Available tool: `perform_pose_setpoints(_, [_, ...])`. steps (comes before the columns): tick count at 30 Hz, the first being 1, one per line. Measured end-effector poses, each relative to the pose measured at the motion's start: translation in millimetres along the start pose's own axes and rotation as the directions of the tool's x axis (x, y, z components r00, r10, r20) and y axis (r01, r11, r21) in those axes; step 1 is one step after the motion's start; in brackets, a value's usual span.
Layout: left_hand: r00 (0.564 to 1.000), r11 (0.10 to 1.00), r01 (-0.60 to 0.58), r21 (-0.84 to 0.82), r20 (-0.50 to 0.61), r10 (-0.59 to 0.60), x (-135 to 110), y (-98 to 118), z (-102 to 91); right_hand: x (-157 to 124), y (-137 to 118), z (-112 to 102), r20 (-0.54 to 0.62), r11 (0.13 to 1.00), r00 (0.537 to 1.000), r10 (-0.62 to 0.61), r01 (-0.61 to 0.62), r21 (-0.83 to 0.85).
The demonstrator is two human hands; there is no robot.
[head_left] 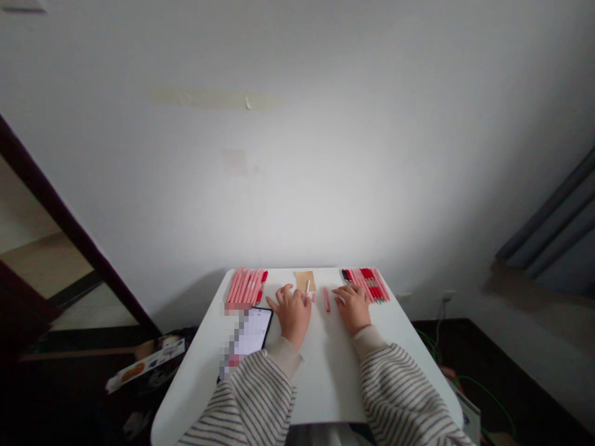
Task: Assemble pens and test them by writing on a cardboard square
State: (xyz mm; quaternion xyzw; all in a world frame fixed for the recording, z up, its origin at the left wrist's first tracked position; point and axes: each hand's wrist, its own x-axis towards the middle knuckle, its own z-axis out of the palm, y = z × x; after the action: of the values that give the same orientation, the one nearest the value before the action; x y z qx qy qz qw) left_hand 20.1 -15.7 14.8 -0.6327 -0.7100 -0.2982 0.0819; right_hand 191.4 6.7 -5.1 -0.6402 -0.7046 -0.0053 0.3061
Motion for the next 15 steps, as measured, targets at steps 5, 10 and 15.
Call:
perform_pose_setpoints(5, [0.999,1.0,0.011,-0.003,0.033,-0.011,-0.3,0.5,-1.9,-0.4,1.7,1.7,-0.008,1.0,1.0,-0.004,0.004,-0.017])
perform_pose_setpoints(10, [1.0,1.0,-0.001,0.0,0.028,0.001,-0.4,-0.6,0.4,-1.0,-0.1,1.5,-0.019,1.0,1.0,-0.003,0.003,-0.008])
perform_pose_setpoints(15, [1.0,1.0,-0.004,-0.008,0.011,0.004,-0.5,-1.7,3.6,-1.0,-1.0,0.4,-0.007,1.0,1.0,0.009,-0.01,-0.009])
